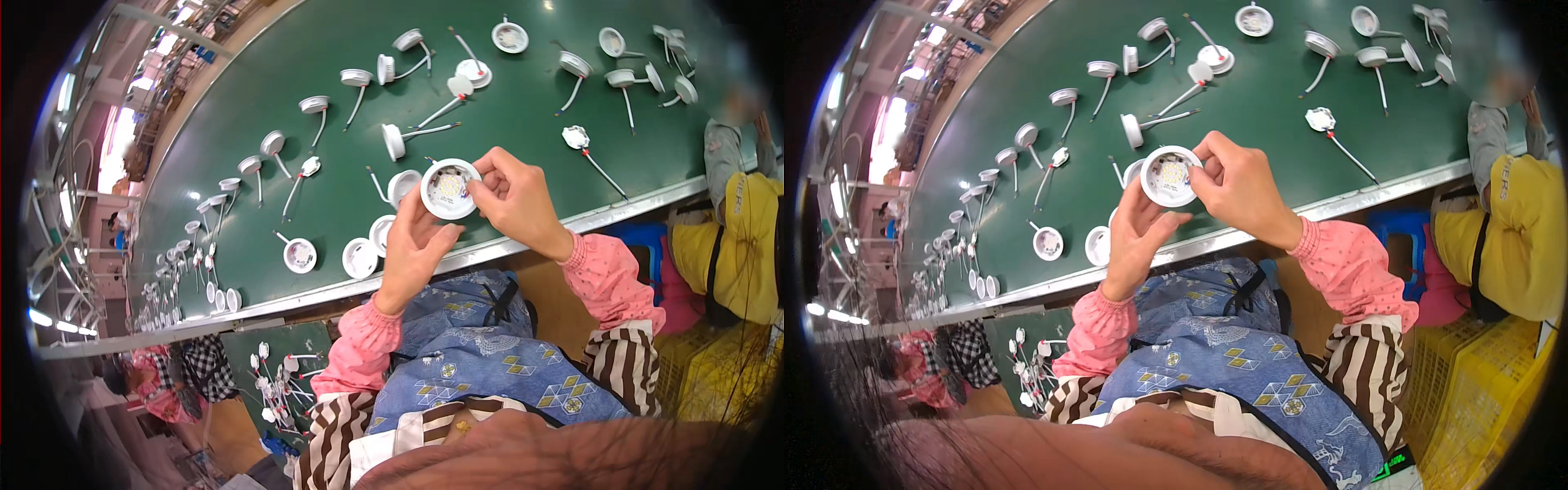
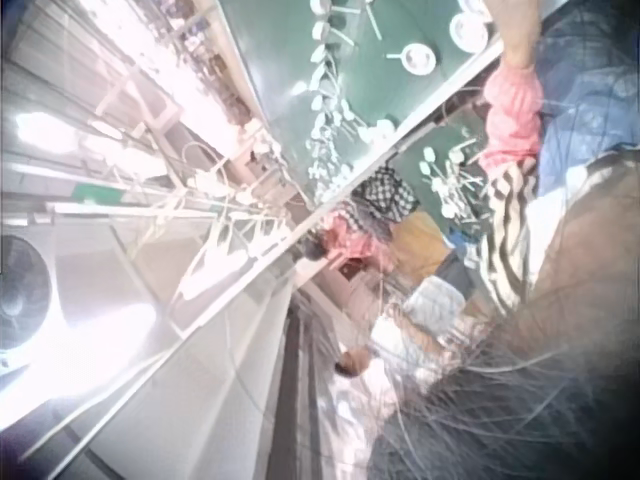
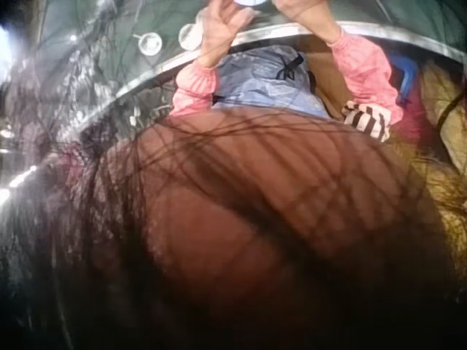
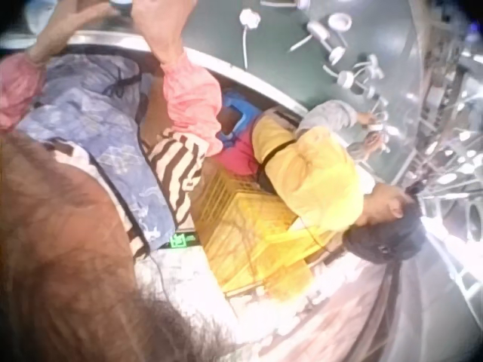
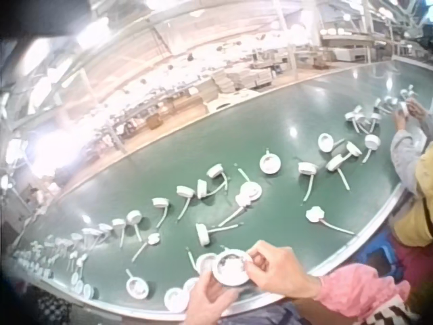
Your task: The person assembles small electrical components for LED lighting by hand, inserting circuit boards into white plastic housings.
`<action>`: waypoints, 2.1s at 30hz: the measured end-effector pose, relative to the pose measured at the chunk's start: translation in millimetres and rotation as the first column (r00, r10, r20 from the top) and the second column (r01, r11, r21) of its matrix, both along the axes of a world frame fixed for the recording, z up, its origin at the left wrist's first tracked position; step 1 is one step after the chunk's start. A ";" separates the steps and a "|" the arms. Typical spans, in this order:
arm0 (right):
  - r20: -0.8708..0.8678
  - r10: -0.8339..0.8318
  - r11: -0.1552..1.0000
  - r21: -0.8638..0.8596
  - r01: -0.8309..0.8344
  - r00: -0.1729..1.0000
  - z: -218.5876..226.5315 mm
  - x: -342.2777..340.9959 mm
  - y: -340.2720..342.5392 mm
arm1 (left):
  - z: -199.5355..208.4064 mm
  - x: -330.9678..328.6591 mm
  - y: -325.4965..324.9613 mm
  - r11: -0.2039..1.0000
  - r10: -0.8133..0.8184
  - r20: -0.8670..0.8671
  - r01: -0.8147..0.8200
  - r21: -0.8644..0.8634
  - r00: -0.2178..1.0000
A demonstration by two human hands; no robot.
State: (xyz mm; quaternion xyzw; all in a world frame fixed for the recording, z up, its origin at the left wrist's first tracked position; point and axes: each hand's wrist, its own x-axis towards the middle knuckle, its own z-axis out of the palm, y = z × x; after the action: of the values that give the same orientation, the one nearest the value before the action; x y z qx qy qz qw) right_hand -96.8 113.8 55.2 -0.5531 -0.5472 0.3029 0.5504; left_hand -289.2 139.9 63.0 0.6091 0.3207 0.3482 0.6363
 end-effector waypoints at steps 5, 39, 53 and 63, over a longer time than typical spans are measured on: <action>-0.175 0.124 0.984 -0.103 -0.144 0.977 18.5 -18.3 -10.2 | -1.6 -25.8 8.1 0.994 -0.024 0.096 0.035 -0.106 0.995; -0.456 0.342 0.893 -0.114 -0.435 0.822 53.7 -106.1 7.6 | 36.8 -98.3 -2.7 0.966 0.213 0.230 -0.240 0.098 0.950; -0.285 0.325 0.935 -0.049 -0.352 0.902 44.8 -126.0 14.6 | 19.8 -94.5 -0.4 0.897 0.423 0.239 -0.442 0.030 0.874; -0.552 0.447 0.852 0.025 -0.522 0.704 54.6 -244.6 81.4 | 37.3 -152.3 16.2 0.511 0.754 0.372 -0.839 0.187 0.541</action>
State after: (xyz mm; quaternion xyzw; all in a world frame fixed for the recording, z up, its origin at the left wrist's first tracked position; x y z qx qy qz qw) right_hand -341.4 195.2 109.8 -0.3168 -0.4744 0.6157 0.5436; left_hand -441.5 156.1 100.2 0.4439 0.4194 0.7246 0.3194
